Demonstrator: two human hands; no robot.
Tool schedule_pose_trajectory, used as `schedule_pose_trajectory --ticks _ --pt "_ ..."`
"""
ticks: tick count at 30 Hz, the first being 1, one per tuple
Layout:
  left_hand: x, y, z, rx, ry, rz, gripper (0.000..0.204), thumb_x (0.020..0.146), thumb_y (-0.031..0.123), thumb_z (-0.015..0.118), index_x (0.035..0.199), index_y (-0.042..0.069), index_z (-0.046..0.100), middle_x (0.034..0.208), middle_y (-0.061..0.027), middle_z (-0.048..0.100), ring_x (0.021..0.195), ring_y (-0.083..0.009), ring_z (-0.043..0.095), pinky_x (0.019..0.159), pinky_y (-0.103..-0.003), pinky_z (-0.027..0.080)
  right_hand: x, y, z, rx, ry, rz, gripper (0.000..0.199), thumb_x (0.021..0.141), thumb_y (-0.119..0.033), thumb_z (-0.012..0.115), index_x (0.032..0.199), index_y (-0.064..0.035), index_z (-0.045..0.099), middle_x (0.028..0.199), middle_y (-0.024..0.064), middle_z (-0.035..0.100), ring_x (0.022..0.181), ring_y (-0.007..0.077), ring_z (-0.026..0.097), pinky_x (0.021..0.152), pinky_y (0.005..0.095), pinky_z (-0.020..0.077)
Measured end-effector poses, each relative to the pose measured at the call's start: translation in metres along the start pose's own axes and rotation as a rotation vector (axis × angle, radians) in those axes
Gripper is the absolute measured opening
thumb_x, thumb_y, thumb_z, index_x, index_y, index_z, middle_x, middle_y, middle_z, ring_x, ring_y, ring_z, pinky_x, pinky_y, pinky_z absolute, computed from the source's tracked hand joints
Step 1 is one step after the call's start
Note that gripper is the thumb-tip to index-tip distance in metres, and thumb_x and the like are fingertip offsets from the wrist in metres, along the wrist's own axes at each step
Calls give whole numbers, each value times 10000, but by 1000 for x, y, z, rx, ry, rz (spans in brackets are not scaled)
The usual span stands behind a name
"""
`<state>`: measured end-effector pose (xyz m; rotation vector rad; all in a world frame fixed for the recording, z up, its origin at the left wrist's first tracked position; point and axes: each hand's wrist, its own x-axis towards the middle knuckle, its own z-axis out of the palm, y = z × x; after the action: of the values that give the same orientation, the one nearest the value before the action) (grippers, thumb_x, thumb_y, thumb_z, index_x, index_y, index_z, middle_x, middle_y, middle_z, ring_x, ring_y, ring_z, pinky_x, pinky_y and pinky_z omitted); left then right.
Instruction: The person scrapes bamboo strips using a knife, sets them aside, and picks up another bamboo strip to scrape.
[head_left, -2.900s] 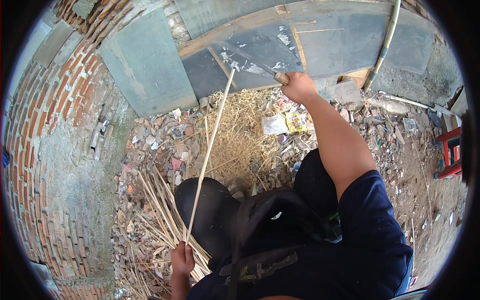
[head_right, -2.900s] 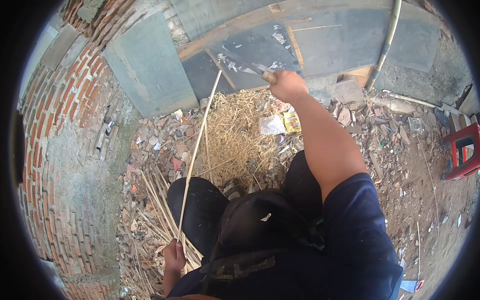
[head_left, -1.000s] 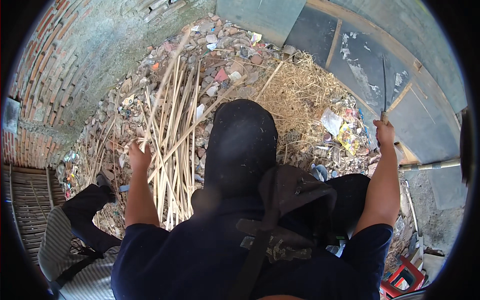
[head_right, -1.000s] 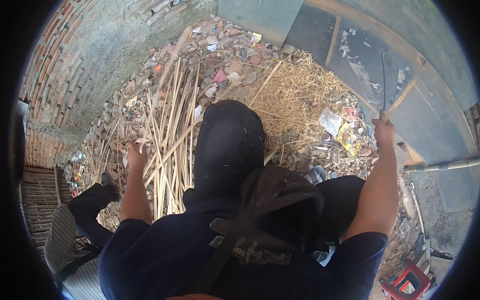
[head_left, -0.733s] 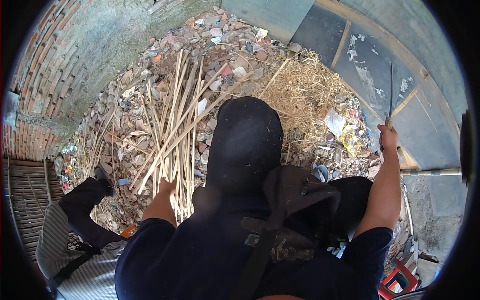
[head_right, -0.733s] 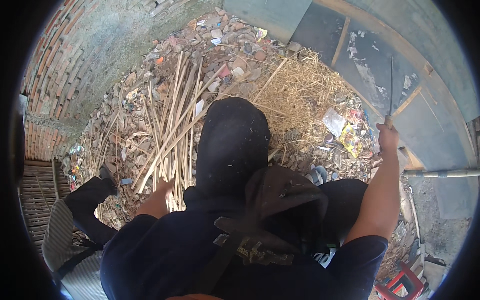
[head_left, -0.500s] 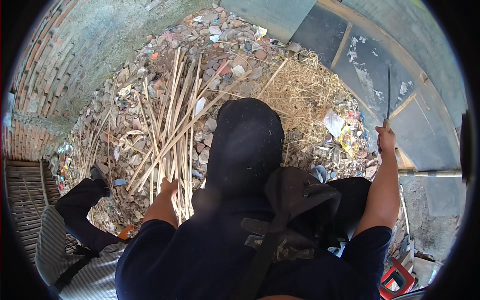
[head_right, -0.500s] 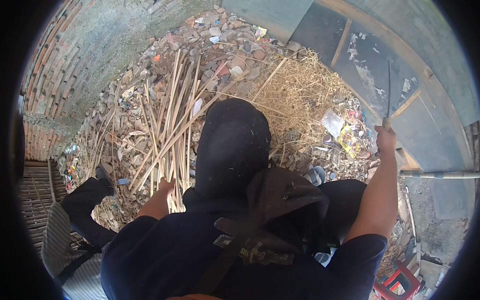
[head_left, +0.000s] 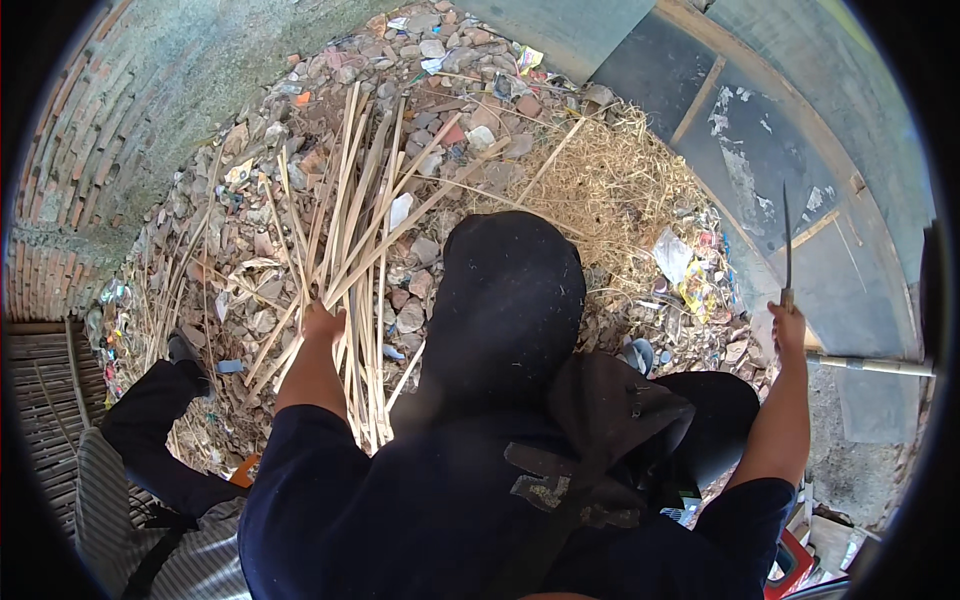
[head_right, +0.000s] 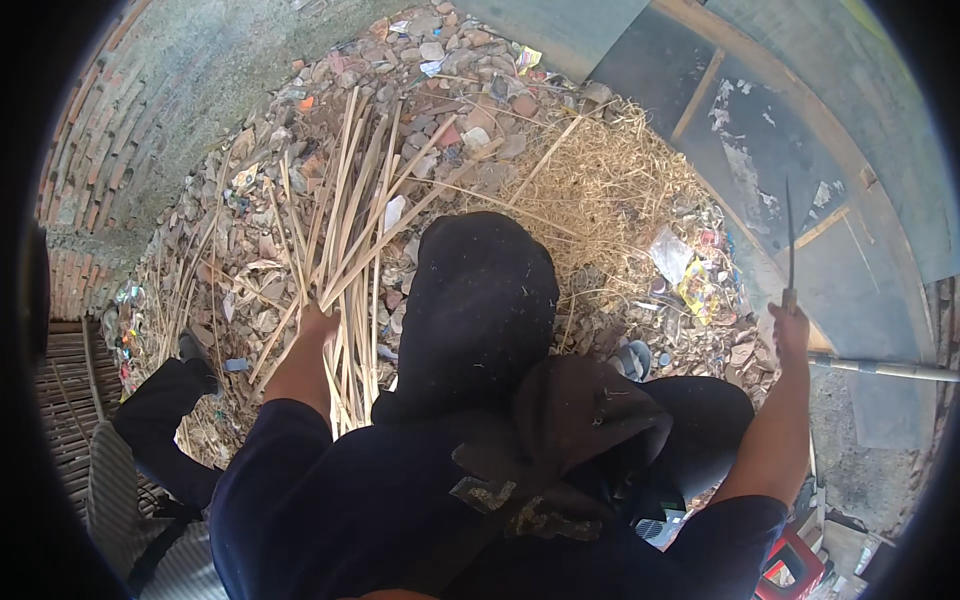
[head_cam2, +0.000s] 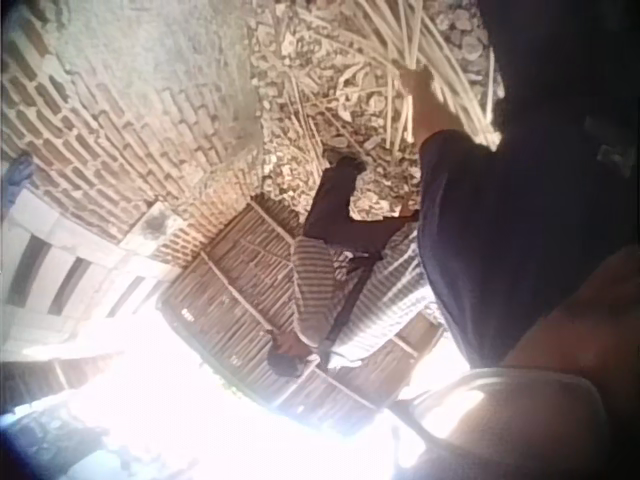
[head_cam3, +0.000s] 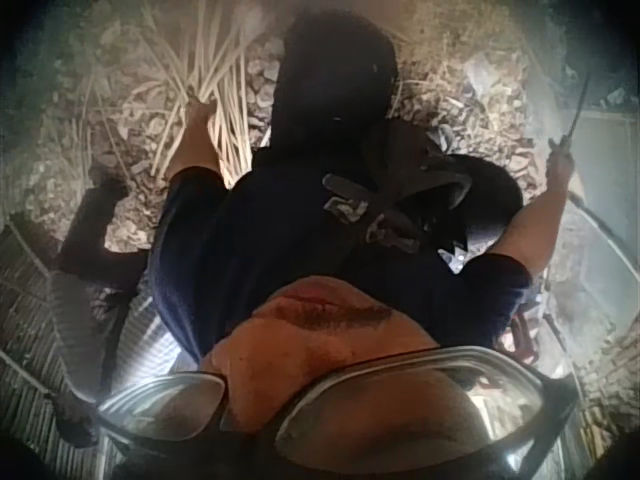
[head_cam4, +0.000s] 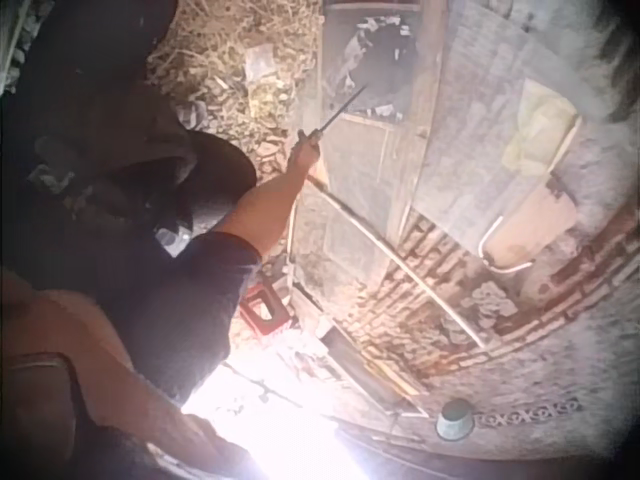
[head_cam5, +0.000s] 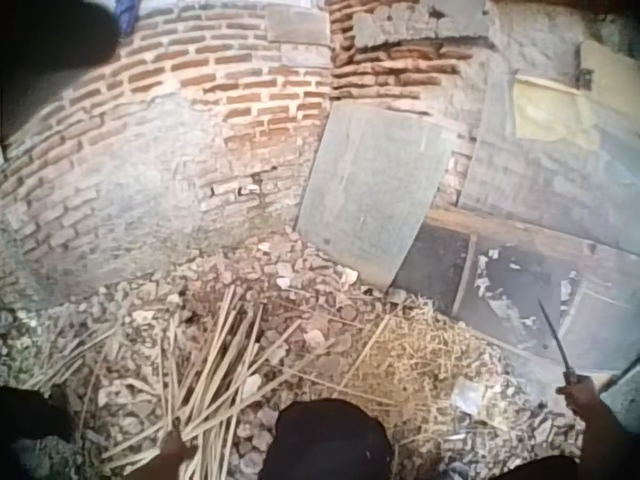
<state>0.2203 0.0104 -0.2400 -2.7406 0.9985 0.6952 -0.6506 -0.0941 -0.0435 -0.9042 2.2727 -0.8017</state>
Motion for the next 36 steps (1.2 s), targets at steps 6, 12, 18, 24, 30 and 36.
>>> schedule_pose_trajectory --ticks 6,12,18,24,30,36 --pt "-27 18 2 142 -15 -54 861 879 405 685 1568 137 245 1596 -167 235 1396 -386 393 1107 -530 398 -11 26 5 78 -91 235 217 820 -211 719 804 -155 509 575 -67 404 419 75 367 384 273 291" --pt "-41 21 16 294 -63 -15 649 909 364 660 1443 108 393 1457 -150 351 1315 -350 440 1044 -504 441 -14 21 5 120 -63 233 212 822 -212 709 791 -162 506 587 -65 405 458 77 387 424 271 315" --pt "-26 15 25 288 35 14 828 929 397 636 1585 142 200 1658 -157 95 1491 -363 215 1132 -540 333 -20 20 2 95 -54 224 217 820 -219 708 780 -163 502 602 -59 413 480 84 392 452 276 328" --pt "-2 26 7 62 -53 -155 845 897 482 649 1560 125 265 1643 -169 143 1492 -365 223 1130 -567 331 -26 10 8 71 -61 251 215 819 -229 706 787 -155 507 606 -57 411 483 92 391 463 286 333" --pt "-22 40 8 206 26 -41 570 933 497 603 1349 121 502 1336 -139 566 1313 -332 499 1037 -556 425 -19 15 3 88 -69 219 227 818 -243 706 783 -162 497 603 -60 404 483 91 392 463 285 330" --pt "-22 20 23 208 39 -3 489 975 495 531 1310 140 537 1339 -140 552 1265 -351 522 978 -557 472 -21 7 9 68 -75 231 226 819 -242 699 776 -161 493 604 -60 411 485 90 398 464 285 323"
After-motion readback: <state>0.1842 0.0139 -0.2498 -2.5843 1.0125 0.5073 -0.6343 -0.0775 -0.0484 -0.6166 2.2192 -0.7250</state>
